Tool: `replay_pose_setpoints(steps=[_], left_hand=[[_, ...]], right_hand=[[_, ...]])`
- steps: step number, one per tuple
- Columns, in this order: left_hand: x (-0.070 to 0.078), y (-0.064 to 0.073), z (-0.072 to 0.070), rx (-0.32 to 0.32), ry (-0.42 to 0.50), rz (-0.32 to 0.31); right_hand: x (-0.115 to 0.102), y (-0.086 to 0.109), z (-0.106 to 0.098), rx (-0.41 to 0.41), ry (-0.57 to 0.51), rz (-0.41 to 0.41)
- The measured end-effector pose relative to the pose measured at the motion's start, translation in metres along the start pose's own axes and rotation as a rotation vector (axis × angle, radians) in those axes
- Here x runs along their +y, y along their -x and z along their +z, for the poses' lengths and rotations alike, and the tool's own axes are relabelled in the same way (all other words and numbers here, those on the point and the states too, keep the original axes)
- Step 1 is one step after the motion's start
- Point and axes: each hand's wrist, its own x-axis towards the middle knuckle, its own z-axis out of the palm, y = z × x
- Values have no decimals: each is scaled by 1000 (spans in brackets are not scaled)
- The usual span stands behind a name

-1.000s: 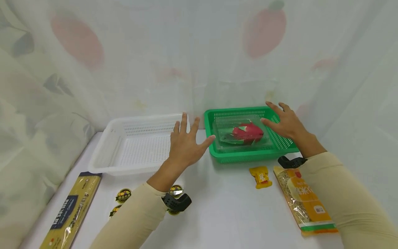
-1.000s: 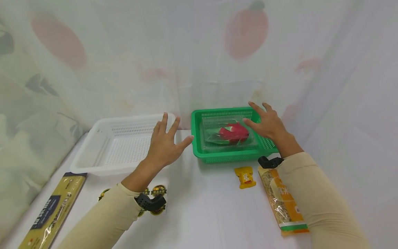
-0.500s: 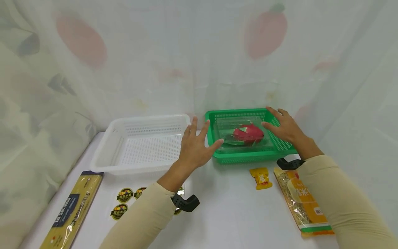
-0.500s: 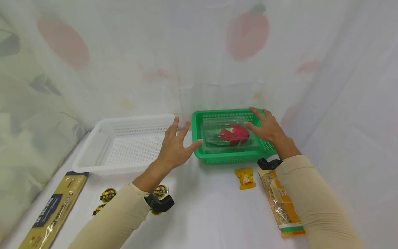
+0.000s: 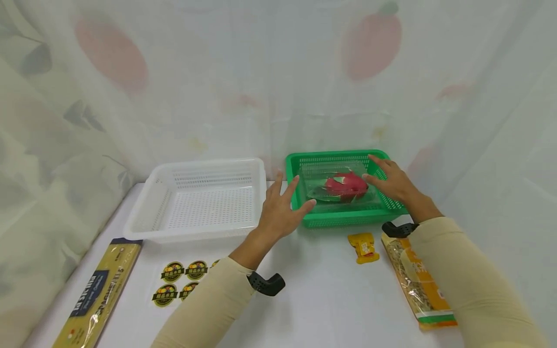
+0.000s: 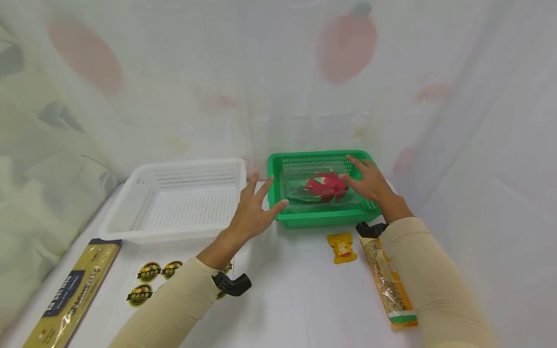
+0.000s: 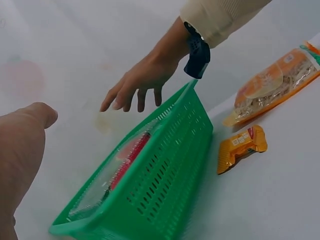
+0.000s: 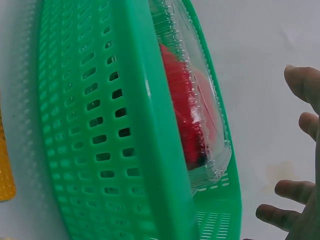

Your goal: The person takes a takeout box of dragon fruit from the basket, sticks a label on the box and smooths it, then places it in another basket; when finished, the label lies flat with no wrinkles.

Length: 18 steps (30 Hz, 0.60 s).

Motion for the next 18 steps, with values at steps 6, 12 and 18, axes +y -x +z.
replay_pose_setpoints(steps=[6, 12, 18], left_hand=[[-7, 0, 12, 29, 70, 11], [-15, -1, 24, 10, 82, -37], [-19, -2, 33, 19, 88, -37]], right_hand=[[1, -3, 6, -17, -32, -20], [4, -9, 12, -37, -55, -53], [3, -12, 16, -99, -69, -44]])
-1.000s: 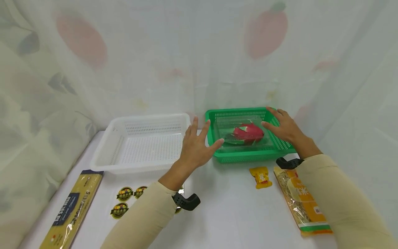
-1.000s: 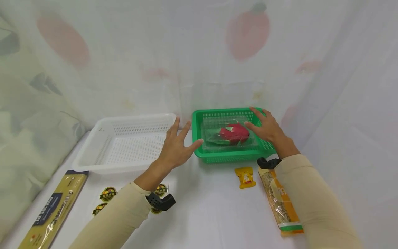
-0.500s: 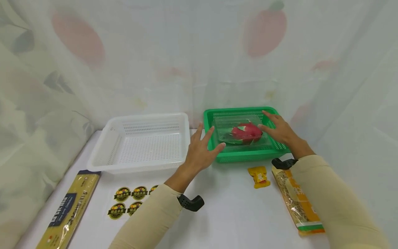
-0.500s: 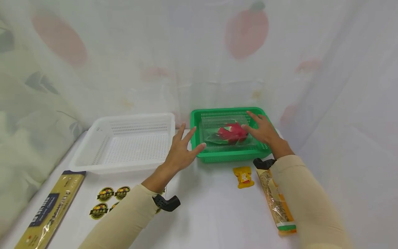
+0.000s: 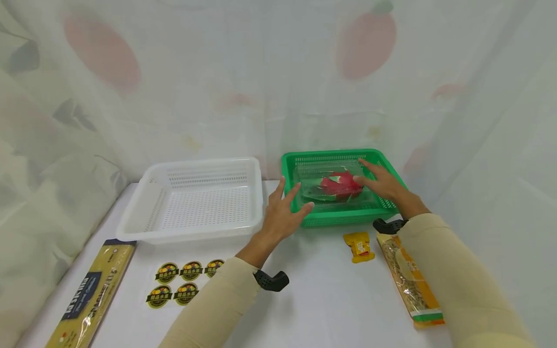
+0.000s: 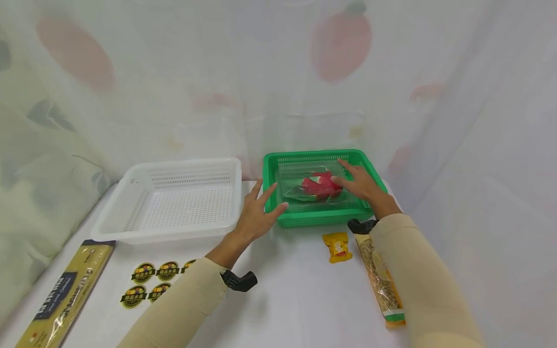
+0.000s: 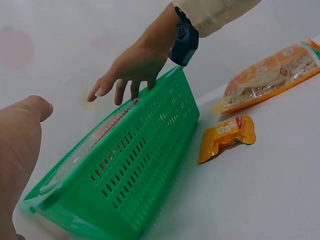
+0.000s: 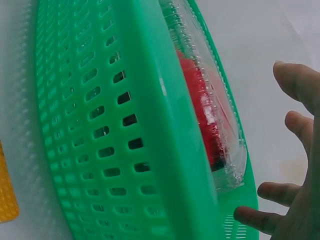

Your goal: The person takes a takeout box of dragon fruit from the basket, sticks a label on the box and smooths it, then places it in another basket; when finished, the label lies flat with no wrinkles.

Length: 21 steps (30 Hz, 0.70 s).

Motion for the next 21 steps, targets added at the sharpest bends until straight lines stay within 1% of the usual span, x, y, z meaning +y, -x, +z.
replay_pose_setpoints(steps=[4, 9, 14, 16, 21], left_hand=[[-2, -2, 4, -18, -23, 1], [-7, -5, 9, -32, -39, -5], [-13, -6, 15, -59, -52, -6], [-14, -6, 17, -66, -56, -7], [-15, -5, 21, -66, -59, 1]], right_hand=[[1, -2, 2, -26, -17, 24], [3, -5, 8, -53, -89, 33], [10, -6, 16, -79, -155, 93], [11, -6, 17, -86, -168, 112], [8, -4, 16, -93, -182, 126]])
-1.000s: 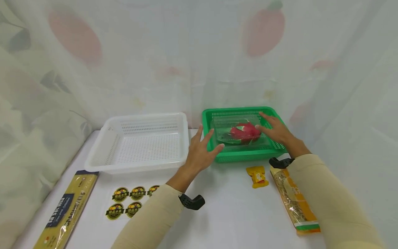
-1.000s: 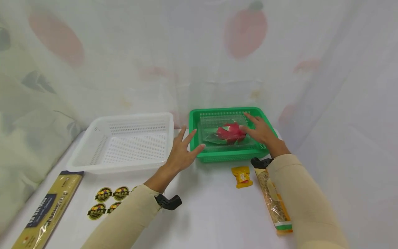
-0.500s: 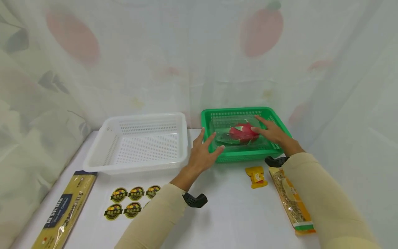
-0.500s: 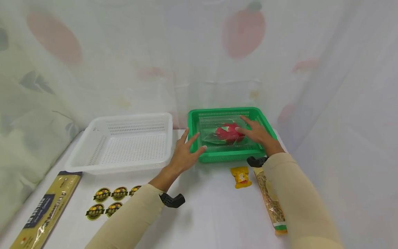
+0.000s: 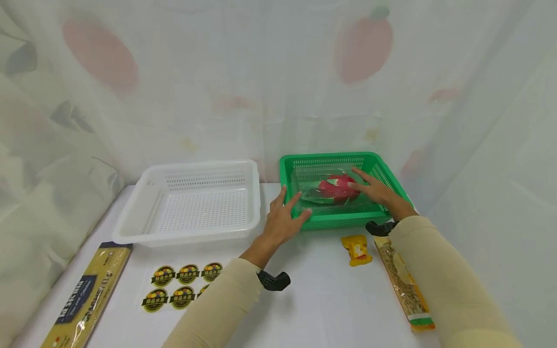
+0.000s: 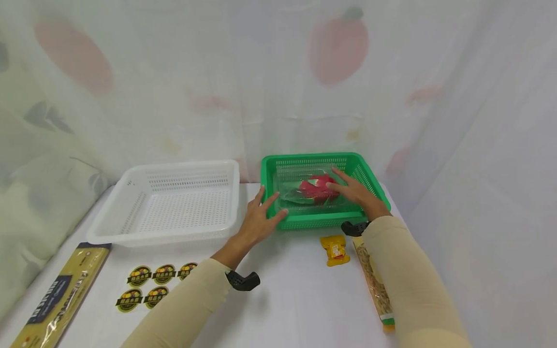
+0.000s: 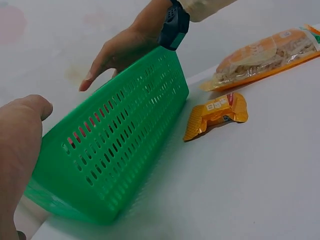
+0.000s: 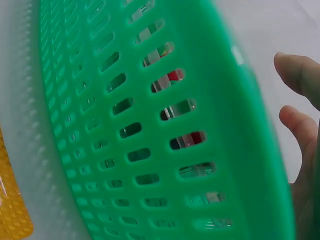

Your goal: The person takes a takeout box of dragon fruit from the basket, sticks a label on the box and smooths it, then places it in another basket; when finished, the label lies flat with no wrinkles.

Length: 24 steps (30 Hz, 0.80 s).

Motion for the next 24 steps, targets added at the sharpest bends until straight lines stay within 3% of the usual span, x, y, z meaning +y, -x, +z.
replay_pose_setpoints(steps=[14, 24], left_hand=[[-13, 0, 10, 27, -47, 8], [-15, 4, 16, 66, -52, 24]], right_hand=[[4, -10, 8, -37, -86, 49], [4, -9, 5, -104, -314, 91]])
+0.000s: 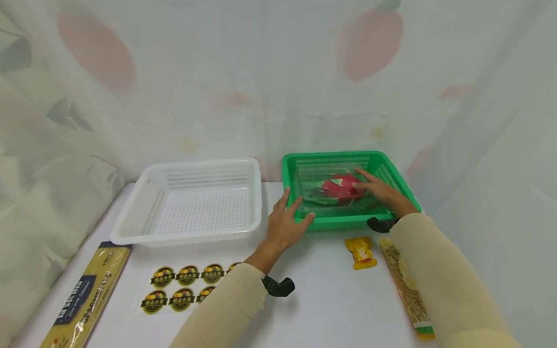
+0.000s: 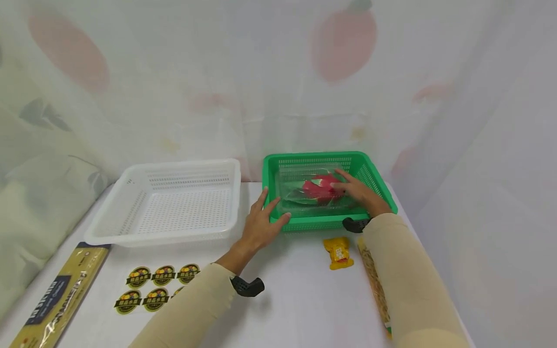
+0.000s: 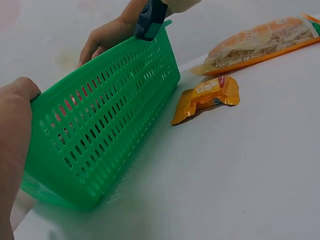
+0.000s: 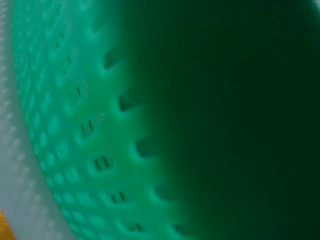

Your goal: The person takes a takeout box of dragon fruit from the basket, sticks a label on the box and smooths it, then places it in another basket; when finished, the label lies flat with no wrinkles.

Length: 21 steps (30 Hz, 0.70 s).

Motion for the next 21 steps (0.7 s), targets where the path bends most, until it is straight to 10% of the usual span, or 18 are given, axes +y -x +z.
replay_pose_setpoints(steps=[21], left_hand=[[-1, 2, 6, 45, 76, 4]], right_hand=[[2, 5, 2, -74, -393, -6]])
